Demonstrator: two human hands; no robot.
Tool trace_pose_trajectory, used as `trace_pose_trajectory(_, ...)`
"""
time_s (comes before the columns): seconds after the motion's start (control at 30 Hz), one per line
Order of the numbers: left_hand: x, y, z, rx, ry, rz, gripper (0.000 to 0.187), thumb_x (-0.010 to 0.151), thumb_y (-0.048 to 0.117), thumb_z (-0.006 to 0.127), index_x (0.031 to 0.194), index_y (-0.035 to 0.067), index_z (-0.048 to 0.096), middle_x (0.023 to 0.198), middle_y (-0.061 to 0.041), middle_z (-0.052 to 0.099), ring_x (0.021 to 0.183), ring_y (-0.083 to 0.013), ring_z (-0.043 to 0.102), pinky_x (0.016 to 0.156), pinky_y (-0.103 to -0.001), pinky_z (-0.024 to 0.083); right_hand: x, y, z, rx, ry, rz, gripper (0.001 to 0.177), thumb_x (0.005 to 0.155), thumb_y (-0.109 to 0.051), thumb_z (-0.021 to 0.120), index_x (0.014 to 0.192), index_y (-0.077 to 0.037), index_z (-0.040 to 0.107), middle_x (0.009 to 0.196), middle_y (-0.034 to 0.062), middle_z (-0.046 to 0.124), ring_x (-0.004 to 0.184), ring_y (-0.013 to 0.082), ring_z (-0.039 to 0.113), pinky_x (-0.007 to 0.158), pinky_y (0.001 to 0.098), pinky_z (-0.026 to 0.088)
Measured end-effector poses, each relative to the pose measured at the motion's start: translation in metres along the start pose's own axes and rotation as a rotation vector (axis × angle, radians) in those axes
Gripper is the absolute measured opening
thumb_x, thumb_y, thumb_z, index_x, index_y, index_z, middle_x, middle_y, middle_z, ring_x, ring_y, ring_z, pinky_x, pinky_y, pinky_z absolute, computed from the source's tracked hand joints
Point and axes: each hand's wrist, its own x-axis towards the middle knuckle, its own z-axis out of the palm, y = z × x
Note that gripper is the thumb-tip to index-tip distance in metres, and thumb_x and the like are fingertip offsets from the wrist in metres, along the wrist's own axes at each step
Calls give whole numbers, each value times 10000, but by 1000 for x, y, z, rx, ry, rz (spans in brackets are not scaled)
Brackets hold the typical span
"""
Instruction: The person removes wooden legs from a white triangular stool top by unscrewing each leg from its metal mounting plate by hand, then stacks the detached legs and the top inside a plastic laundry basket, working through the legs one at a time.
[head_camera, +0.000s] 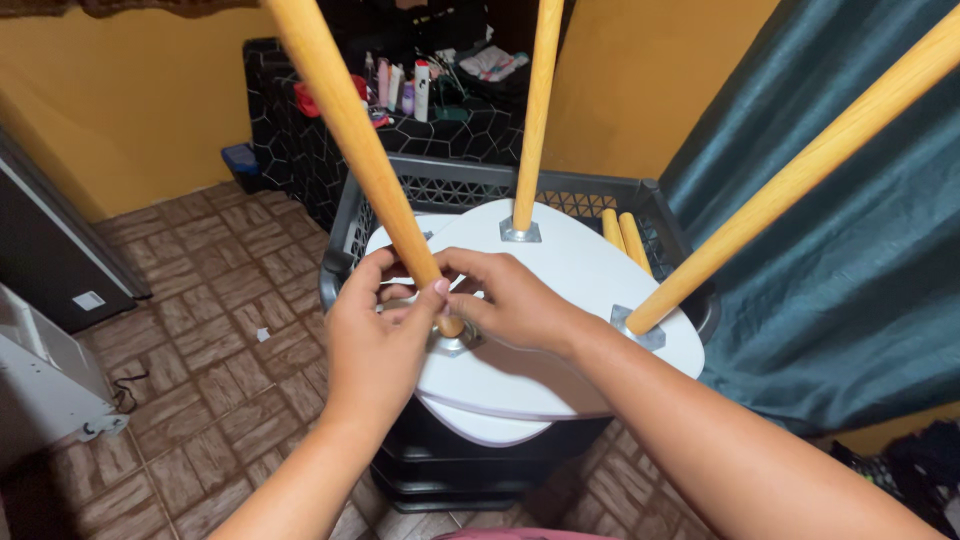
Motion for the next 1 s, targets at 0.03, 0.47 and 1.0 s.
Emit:
trace_pose_trajectory(0.03, 1, 5, 1, 74, 31, 4, 368, 865, 103, 754, 1186, -18, 620, 986, -96, 736, 806, -115, 729, 668, -253, 578, 0, 1, 0, 26, -10, 12, 328, 931, 1, 652, 1258, -21, 633, 1069, 73, 723, 1007, 149, 705, 913, 326, 588)
trace_pose_trajectory(0.47, 4, 25, 8, 227, 19, 36, 317, 872, 130, 745, 1130, -18, 635, 957, -91, 745, 778, -114, 760, 654, -255, 605, -10, 10, 0, 41, -94, 170, 399, 856, -23, 732, 1242, -28, 631, 993, 48, 753, 943, 134, 711, 877, 292, 583)
trace_pose_trajectory(1.0, 19, 21, 4, 81, -72, 123, 324, 910, 20, 613, 1229, -18, 567, 1120, -99, 679, 1038, -120, 681, 849, -272, 624, -16, 33, 1, 249, -78, 124, 477, 872, -49, 728, 1333, -49, 608, 1119, 61, 715, 1048, 150, 667, 964, 311, 560)
